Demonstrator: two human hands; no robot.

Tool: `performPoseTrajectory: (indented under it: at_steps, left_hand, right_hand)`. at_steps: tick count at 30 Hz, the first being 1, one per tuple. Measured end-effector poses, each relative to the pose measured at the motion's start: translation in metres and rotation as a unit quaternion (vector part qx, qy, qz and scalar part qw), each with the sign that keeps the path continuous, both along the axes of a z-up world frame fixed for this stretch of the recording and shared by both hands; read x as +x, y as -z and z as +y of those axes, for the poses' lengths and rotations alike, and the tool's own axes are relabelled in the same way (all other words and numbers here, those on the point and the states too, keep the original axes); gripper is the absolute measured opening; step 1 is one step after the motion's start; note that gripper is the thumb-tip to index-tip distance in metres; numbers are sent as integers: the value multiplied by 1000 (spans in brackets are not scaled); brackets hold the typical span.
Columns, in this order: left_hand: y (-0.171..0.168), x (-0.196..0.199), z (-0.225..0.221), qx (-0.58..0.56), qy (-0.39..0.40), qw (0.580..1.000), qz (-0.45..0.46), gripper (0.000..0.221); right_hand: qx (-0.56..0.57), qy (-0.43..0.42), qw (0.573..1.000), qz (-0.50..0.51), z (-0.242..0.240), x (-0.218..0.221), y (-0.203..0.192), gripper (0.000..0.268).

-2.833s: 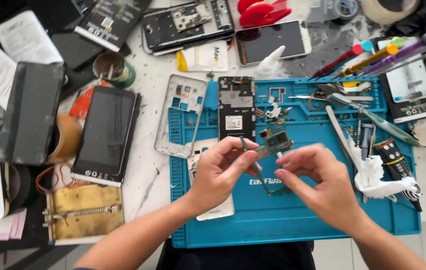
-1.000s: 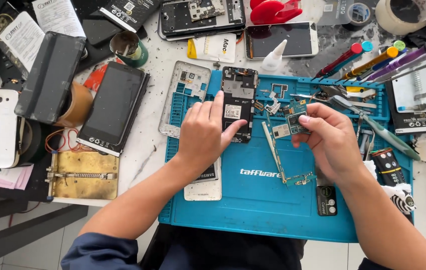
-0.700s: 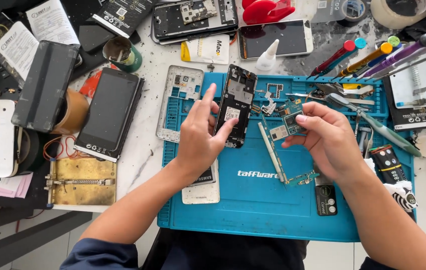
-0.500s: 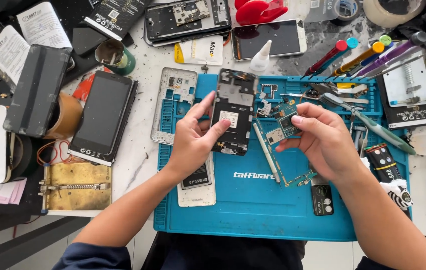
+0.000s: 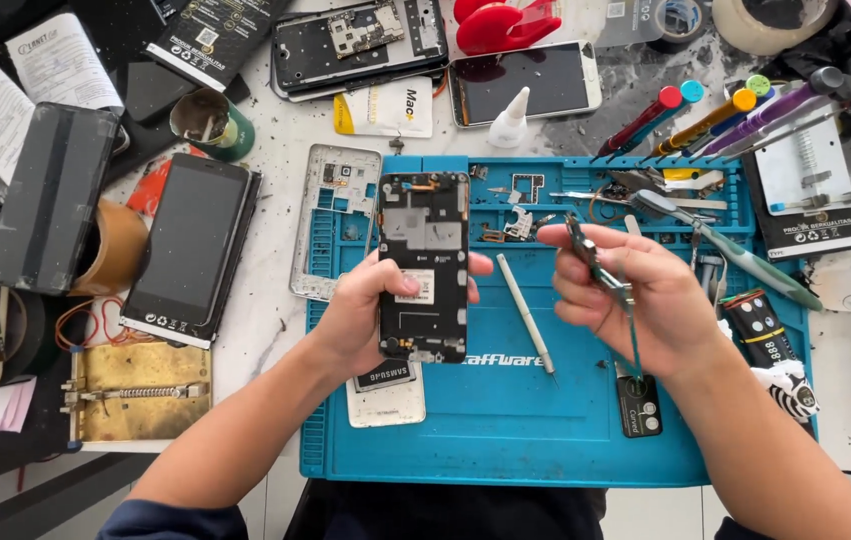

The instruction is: The person handles a disassembled smartphone, holding the internal motherboard and casing. They use a small white tool to scrape and clean the edges of the phone's metal frame, working on the device over a blue work mat.

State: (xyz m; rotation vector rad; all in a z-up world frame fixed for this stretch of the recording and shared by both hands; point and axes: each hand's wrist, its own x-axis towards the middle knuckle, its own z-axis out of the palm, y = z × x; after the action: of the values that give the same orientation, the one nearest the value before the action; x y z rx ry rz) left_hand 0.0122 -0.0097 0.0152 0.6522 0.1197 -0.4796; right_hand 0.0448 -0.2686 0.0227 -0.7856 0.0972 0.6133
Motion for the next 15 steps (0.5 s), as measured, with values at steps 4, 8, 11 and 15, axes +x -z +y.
performPoseTrajectory:
  at_steps: [4, 8, 11, 15]
  left_hand:
    - [11, -5, -2, 6, 28, 1000, -12, 56]
    - [11, -12, -6, 21, 45, 999, -20, 52]
    - [3, -10, -2, 44, 76, 996, -18, 54]
    - [-4, -8, 0, 86, 96, 991, -26, 55]
  right_hand:
    - [63, -20, 996, 56, 2, -11, -3, 43]
    - [109, -63, 990, 68, 1, -19, -3, 48]
    - [148, -126, 981, 12, 1, -18, -12, 72]
    - [136, -179, 972, -75, 1, -18, -18, 103]
